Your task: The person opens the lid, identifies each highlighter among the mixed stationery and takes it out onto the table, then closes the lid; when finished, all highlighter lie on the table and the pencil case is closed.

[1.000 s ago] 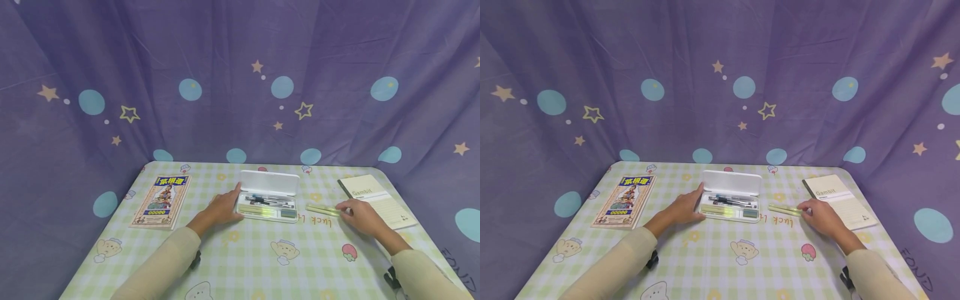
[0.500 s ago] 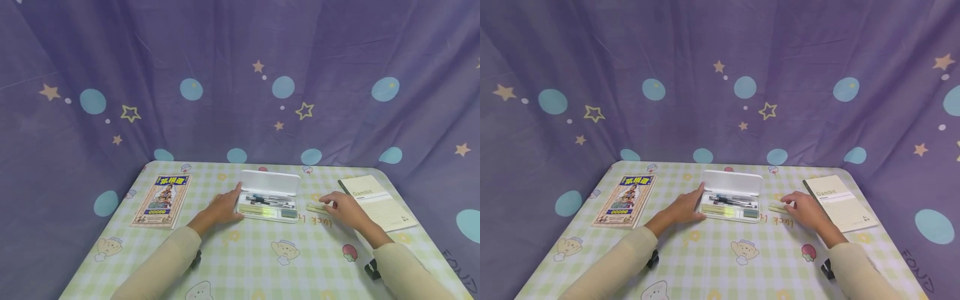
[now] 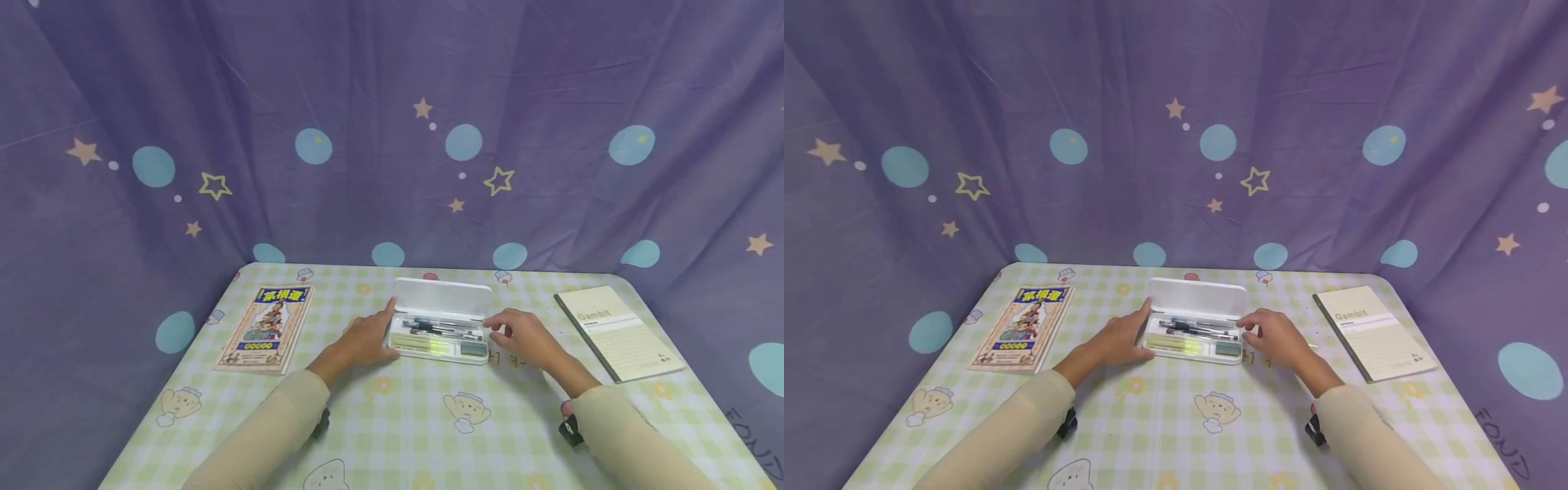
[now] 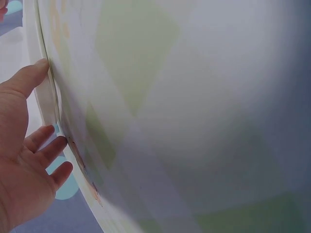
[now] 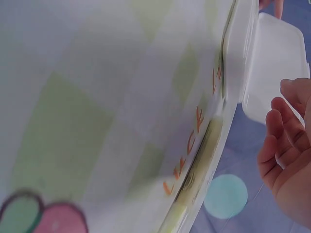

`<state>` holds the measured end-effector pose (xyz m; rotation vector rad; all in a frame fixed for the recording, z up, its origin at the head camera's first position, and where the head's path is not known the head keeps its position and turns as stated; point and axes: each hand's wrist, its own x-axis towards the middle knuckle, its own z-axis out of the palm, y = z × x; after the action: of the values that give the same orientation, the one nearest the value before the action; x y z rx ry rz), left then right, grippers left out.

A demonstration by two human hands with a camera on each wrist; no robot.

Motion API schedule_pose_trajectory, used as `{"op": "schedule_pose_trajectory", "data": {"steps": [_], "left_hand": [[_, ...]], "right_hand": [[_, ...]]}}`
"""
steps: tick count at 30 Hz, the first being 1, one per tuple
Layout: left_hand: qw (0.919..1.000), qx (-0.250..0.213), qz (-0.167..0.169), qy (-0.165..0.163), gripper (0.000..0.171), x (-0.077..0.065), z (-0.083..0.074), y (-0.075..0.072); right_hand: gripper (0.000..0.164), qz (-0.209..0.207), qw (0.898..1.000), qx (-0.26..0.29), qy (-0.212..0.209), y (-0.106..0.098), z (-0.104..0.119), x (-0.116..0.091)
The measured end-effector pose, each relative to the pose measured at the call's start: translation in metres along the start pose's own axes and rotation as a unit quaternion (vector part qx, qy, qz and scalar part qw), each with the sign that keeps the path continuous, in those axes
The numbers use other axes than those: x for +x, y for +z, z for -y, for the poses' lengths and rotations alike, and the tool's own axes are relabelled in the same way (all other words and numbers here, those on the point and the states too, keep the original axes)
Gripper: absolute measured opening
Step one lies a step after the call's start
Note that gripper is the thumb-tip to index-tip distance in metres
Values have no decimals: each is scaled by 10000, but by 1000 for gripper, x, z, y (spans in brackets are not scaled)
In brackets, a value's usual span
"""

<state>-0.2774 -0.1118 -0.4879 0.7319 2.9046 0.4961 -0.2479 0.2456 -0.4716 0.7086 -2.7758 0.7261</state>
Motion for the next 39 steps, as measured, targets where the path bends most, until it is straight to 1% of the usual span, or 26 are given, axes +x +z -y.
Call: {"op": "schedule_pose_trajectory", "data": {"steps": [4,12,17,21,25,29,34,39], "left_hand": [[10000,62,4,19,119,1,0,1],[9999,116,25,16,119,1,0,0],[9998,194,34,16,118,2,0,0],[9999,169,19,13,119,1,0,0],[9999,140,32,34,119,1,1,1],[9999,75,59,50,120,1,2,1],[10000,36,63,57,119,0,1,-1],[10000,1,72,27,118,-1,0,-2]], "right_hand": [[18,59,10000,38,-56,5,6,5],[19,368,9992,154,-45,10,20,15],[19,444,9989,152,-77,15,27,21],[17,432,9987,133,-223,20,33,25],[16,400,9980,51,-491,28,38,29],[18,510,9964,-47,-675,38,44,32],[22,748,9953,4,-617,46,49,33],[21,840,9944,-34,-635,50,52,33]]}}
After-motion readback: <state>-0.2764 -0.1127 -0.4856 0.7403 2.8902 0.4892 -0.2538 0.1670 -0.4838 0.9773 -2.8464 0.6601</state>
